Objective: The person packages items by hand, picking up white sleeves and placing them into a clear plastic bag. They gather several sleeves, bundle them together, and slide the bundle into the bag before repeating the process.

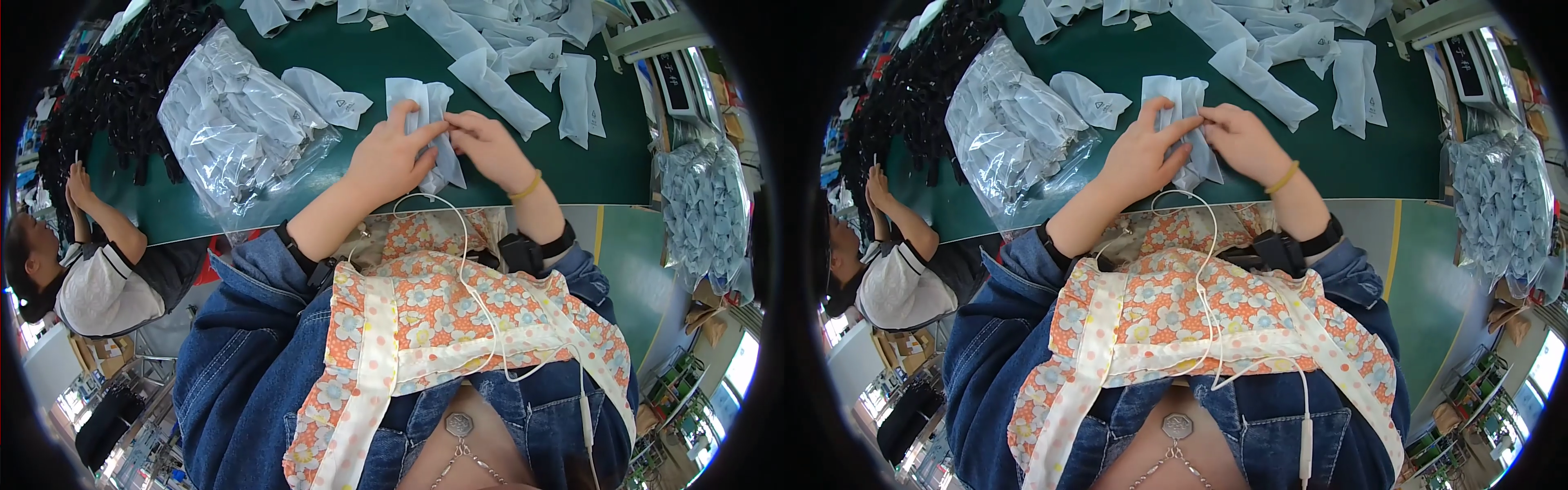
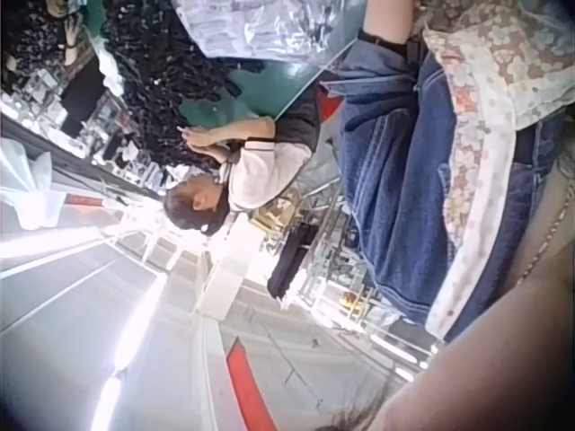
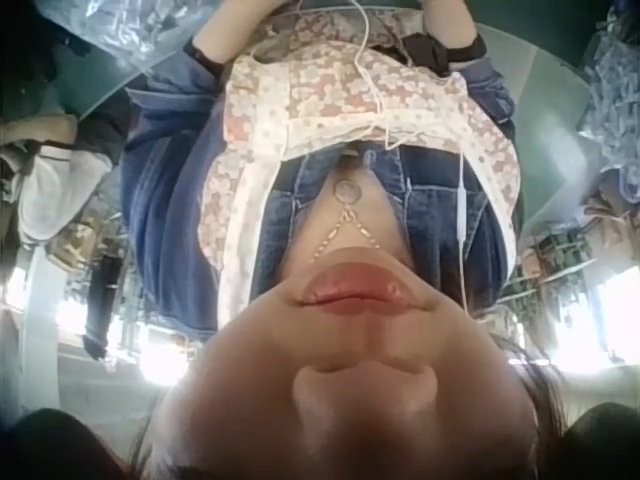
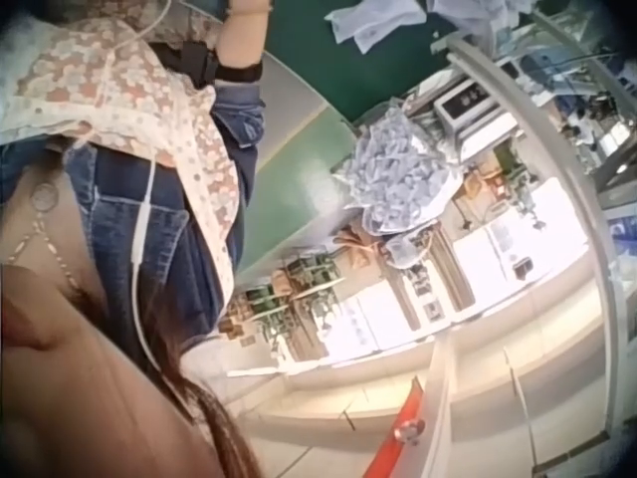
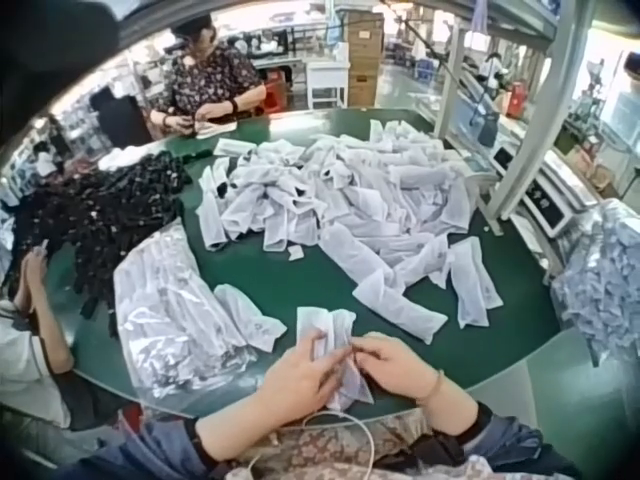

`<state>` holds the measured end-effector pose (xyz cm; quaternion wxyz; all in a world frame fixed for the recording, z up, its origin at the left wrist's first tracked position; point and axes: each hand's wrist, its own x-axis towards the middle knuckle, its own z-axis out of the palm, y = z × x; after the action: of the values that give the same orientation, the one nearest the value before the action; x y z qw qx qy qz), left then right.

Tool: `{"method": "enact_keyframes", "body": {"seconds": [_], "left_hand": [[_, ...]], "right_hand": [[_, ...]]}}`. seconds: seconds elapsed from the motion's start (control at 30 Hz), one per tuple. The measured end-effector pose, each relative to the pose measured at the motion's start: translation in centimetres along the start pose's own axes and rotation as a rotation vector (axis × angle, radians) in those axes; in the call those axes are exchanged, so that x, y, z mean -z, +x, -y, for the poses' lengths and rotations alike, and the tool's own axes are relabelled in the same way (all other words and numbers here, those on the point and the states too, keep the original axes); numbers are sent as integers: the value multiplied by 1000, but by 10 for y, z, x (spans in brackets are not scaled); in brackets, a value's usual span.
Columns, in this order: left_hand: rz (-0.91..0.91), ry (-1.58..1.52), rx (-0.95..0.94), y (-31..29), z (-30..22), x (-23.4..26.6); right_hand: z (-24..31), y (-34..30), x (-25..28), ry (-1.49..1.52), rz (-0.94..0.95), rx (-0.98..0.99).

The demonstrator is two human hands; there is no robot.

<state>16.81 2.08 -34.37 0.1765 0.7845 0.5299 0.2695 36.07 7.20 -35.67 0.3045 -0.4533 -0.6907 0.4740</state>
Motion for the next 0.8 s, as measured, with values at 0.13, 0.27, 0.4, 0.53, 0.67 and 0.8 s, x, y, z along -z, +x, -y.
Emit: {"method": "enact_keyframes", "body": {"seconds": [0.13,0.27,0.4,0.53,0.67,0.8], "left_hand": [[5,33,10,-3,-4,2],[-16,37,16,-5,-1,1],[-10,16,21,-5,1,3],[-31,24,12,-6,2,3],[-45,28,-3,-7,2,3],[23,-6,40,-2,-5,6]], "right_hand": [[13,2,19,-361,-56,-234],[10,-5,14,-1059,-200,-184],[11,-17,24,-1137,-320,110],[12,-14,33,-1192,-376,415],[10,-6,25,-919,-210,339],[20,-1,-4,-601,-70,208]]}}
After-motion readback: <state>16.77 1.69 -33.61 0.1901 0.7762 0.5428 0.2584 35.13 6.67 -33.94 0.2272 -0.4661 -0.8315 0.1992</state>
